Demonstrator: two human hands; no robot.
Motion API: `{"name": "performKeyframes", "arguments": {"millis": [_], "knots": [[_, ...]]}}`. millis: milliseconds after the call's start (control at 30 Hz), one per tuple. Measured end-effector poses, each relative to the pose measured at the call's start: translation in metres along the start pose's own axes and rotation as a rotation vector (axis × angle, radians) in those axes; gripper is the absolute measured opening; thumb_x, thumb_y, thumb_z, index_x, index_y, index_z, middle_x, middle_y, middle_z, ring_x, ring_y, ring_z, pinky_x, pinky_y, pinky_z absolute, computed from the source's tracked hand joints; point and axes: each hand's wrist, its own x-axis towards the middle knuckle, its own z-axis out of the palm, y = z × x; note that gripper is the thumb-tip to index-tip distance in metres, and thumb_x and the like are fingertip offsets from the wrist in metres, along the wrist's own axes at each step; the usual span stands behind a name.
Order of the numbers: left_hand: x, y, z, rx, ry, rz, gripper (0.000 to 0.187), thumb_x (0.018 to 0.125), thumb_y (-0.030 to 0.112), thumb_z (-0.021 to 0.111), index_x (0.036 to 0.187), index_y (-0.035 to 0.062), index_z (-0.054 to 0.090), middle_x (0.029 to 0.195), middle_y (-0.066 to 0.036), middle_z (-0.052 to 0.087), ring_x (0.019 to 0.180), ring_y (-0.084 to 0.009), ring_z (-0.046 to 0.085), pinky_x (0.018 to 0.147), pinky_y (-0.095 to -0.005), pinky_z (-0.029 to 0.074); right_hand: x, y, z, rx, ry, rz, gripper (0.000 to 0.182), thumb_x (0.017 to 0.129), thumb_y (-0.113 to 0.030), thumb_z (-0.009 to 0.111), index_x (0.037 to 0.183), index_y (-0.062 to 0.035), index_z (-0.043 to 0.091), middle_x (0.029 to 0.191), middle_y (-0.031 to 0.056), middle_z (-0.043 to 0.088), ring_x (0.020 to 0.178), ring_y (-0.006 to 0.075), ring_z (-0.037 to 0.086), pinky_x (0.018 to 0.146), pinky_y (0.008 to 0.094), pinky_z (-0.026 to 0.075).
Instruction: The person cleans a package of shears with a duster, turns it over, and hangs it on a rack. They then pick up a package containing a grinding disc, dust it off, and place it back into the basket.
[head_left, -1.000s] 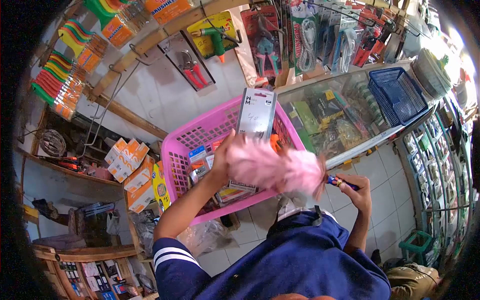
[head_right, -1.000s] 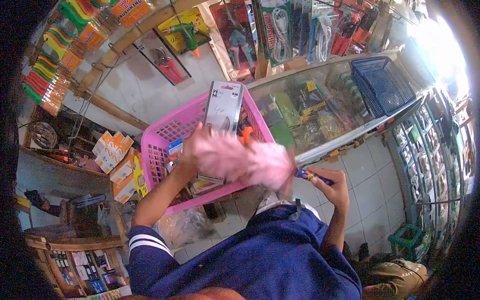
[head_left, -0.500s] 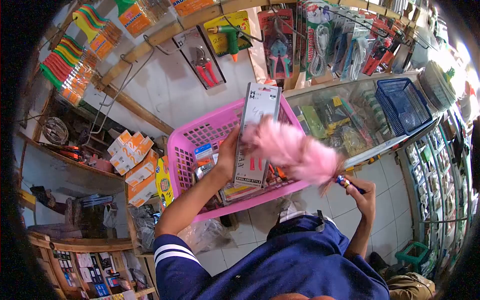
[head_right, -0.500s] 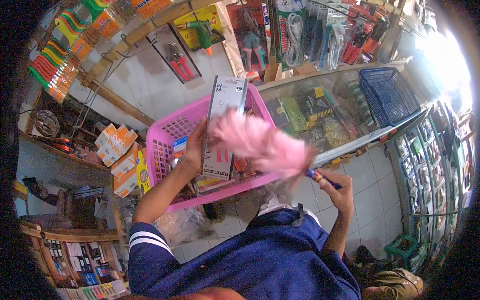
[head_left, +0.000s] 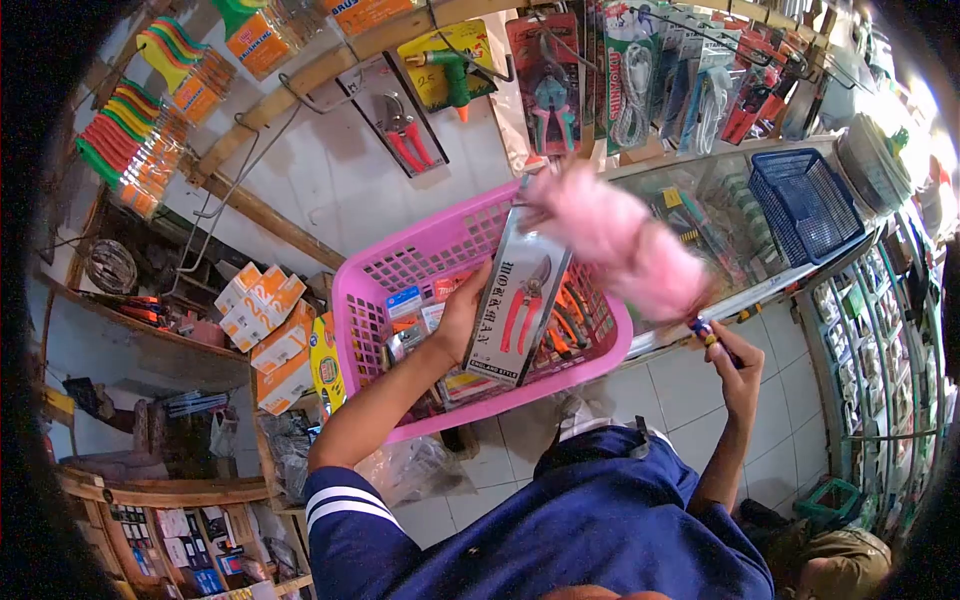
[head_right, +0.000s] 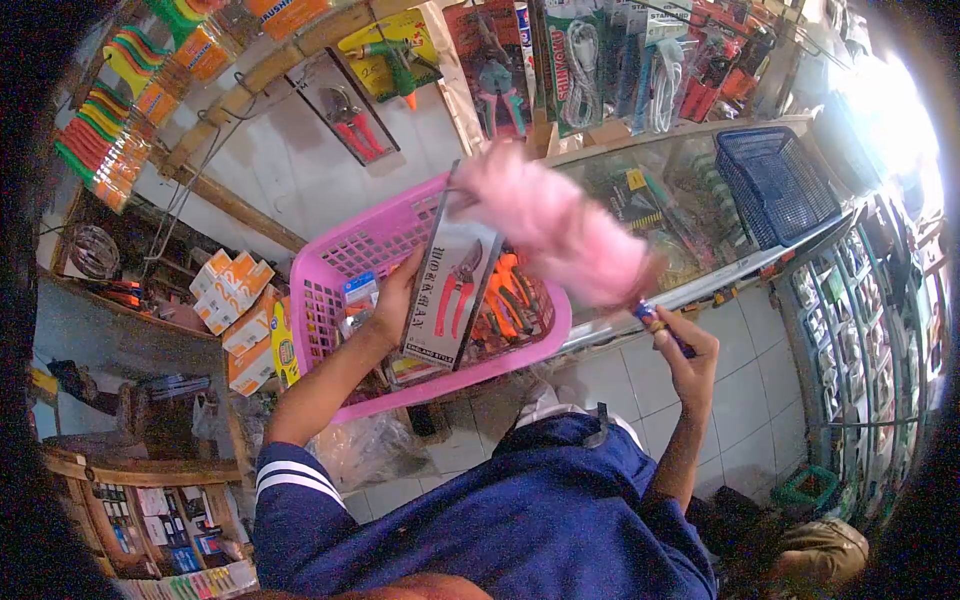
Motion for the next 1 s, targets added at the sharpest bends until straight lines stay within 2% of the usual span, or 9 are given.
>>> {"name": "performKeyframes", "arguments": {"millis": [100,167,300,400,533,700,800,900,1000], "knots": [[0.003,-0.006,-0.011,0.12,0.343,0.068,0.049,0.099,0.045,0.043,0.129,0.0071,0.054,0.116,-0.013,0.065,0.099,-0.0254,0.066,0.087,-0.0413,0.055,0.002,0.001,-0.002,0.031,-0.063,0.016,0.033,0.086,-0.011,0.069,0.116,0.0031,0.066,0.088,0.0065,0.068,0.073,0.0096,0.059,0.066,0.0229,0.047],[0.003,-0.006,-0.015,0.032,0.186,0.04,0.049,0.1,0.045,0.043,0.129,0.0069,0.055,0.116,-0.013,0.065,0.099,-0.0252,0.066,0.086,-0.0416,0.055,0.003,0.005,0.009,0.083,0.034,0.05,0.034,0.085,-0.011,0.069,0.116,0.0028,0.067,0.089,0.0069,0.068,0.073,0.0099,0.059,0.066,0.023,0.047],[0.003,-0.007,-0.025,-0.093,0.032,0.002,0.049,0.1,0.044,0.043,0.129,0.007,0.055,0.117,-0.013,0.065,0.1,-0.0247,0.066,0.085,-0.0407,0.055,0.002,0.008,0.011,0.006,-0.121,0.008,0.034,0.085,-0.011,0.069,0.117,0.0016,0.066,0.089,0.0059,0.067,0.074,0.0086,0.058,0.066,0.0229,0.047],[0.003,-0.008,-0.027,-0.147,0.019,-0.036,0.048,0.1,0.044,0.043,0.129,0.007,0.055,0.117,-0.013,0.065,0.099,-0.0242,0.066,0.086,-0.0401,0.055,0.003,-0.006,0.021,0.083,0.018,0.102,0.035,0.085,-0.012,0.07,0.117,0.0009,0.066,0.088,0.005,0.067,0.073,0.0079,0.057,0.066,0.0225,0.047],[0.003,-0.009,-0.024,0.034,0.146,0.012,0.047,0.1,0.043,0.043,0.129,0.0073,0.054,0.117,-0.011,0.065,0.1,-0.0234,0.065,0.087,-0.0389,0.054,0.005,0.003,0.012,-0.021,-0.139,-0.004,0.036,0.085,-0.012,0.069,0.119,0.0007,0.066,0.076,0.0012,0.061,0.067,0.0058,0.053,0.06,0.0211,0.042],[0.004,-0.009,-0.023,0.064,0.147,0.026,0.045,0.1,0.038,0.044,0.131,0.0068,0.05,0.121,-0.011,0.062,0.106,-0.0227,0.062,0.094,-0.0388,0.05,0.005,0.004,0.019,0.056,-0.042,0.081,0.037,0.085,-0.015,0.069,0.118,0.0018,0.066,0.078,0.0016,0.063,0.067,0.0052,0.053,0.059,0.0203,0.042],[0.0,-0.011,-0.022,0.134,0.178,0.082,0.044,0.1,0.038,0.044,0.13,0.0066,0.051,0.12,-0.011,0.062,0.105,-0.0226,0.063,0.093,-0.0385,0.051,0.003,0.006,0.015,0.047,-0.128,0.099,0.038,0.085,-0.017,0.069,0.117,0.0031,0.066,0.08,0.0027,0.064,0.067,0.0067,0.054,0.06,0.0213,0.043],[0.003,-0.011,-0.019,0.072,0.298,0.066,0.043,0.1,0.04,0.045,0.127,0.009,0.055,0.108,-0.01,0.067,0.093,-0.0218,0.067,0.082,-0.0373,0.056,0.003,0.0,0.018,0.053,-0.073,0.101,0.038,0.084,-0.018,0.067,0.116,0.0032,0.066,0.081,0.0042,0.065,0.068,0.0089,0.056,0.061,0.0224,0.044],[0.004,-0.008,-0.02,0.05,0.202,0.019,0.044,0.1,0.041,0.045,0.128,0.0087,0.055,0.11,-0.009,0.066,0.093,-0.0218,0.067,0.081,-0.0372,0.056,0.004,0.003,0.014,0.049,-0.057,0.109,0.039,0.084,-0.019,0.068,0.116,0.0027,0.066,0.083,0.0052,0.066,0.068,0.009,0.057,0.061,0.0222,0.045]]}}
